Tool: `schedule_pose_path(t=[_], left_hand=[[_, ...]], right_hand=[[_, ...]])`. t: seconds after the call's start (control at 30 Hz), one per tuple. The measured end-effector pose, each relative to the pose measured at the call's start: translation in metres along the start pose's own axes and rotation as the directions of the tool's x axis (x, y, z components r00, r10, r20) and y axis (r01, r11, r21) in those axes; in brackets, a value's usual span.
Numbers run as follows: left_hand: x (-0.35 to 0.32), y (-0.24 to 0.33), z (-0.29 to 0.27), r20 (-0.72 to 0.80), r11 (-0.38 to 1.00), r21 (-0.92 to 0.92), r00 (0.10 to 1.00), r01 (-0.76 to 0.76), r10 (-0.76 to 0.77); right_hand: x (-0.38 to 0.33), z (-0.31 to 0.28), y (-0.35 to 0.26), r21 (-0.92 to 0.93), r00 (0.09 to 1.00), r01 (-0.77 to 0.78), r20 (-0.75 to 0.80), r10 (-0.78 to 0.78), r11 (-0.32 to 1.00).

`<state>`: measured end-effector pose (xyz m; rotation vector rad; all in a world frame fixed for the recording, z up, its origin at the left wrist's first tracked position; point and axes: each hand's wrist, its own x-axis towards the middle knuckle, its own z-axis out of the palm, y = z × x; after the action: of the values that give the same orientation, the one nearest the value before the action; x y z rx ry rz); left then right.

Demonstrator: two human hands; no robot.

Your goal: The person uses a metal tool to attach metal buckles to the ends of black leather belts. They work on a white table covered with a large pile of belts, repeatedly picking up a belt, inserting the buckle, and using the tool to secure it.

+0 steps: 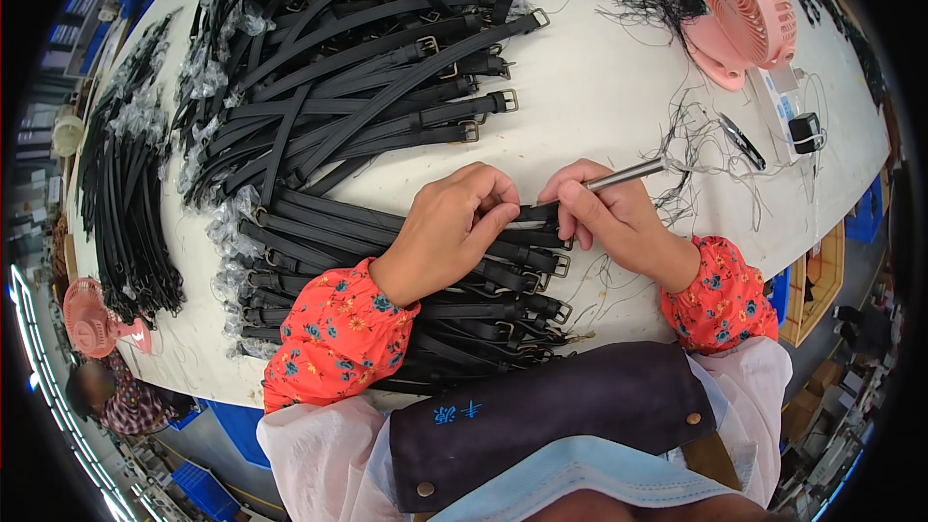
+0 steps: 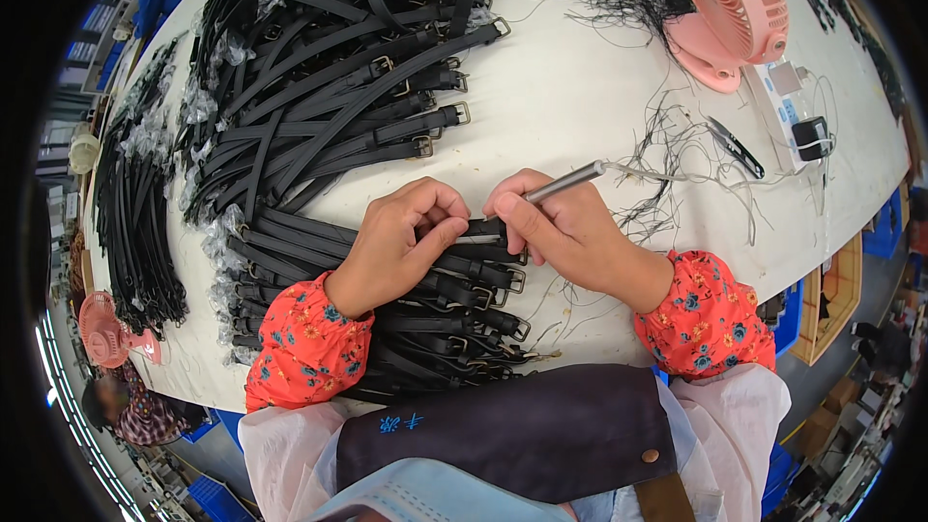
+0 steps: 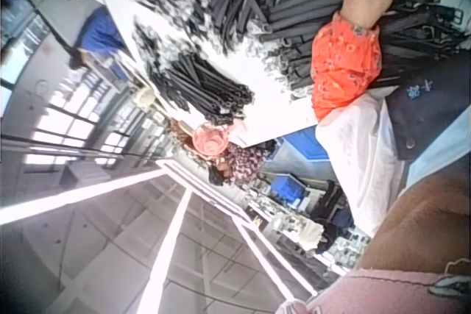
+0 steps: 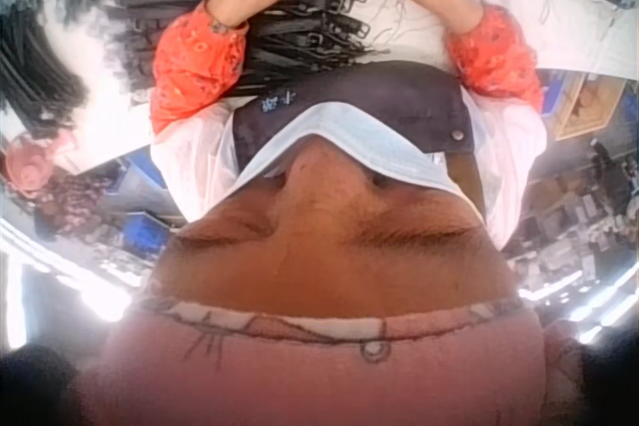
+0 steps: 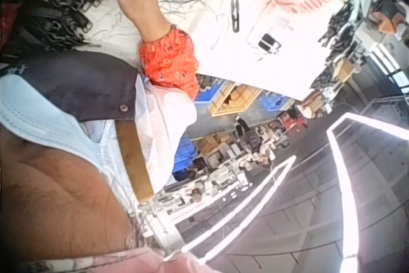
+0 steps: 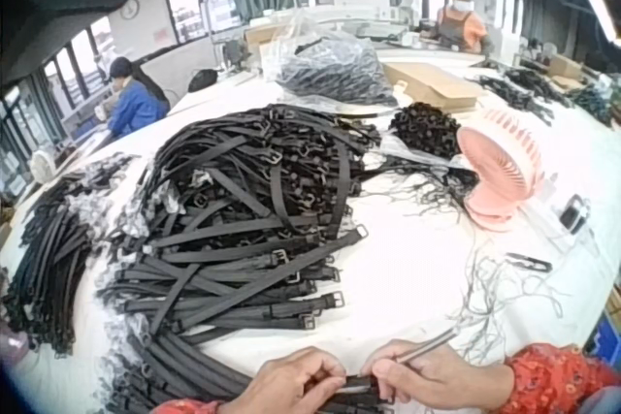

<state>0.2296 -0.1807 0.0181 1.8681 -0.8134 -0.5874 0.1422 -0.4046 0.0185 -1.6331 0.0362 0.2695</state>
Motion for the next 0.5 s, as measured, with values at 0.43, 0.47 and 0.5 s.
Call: schedule_pose_path(t=[0.43, 0.47, 0.5], left_hand=[[0.0003, 0.0020, -0.0061, 0.013, 0.999, -0.039, 1.000, 0.022, -0.022], [0.0004, 0.0045, -0.0058, 0.014, 1.000, 0.004, 1.000, 0.024, -0.025], [0.0002, 0.0081, -0.0045, 0.015, 0.999, 0.047, 1.000, 0.027, -0.027]], right_hand=[[-0.0007, 0.0001, 0.0021, 0.026, 1.000, 0.020, -0.003, -0.020, 0.999], [-0.0008, 0.0001, 0.0024, 0.032, 1.000, 0.028, -0.011, -0.028, 0.999], [-0.0010, 0.0002, 0.0027, 0.038, 0.999, 0.036, -0.020, -0.035, 0.999]])
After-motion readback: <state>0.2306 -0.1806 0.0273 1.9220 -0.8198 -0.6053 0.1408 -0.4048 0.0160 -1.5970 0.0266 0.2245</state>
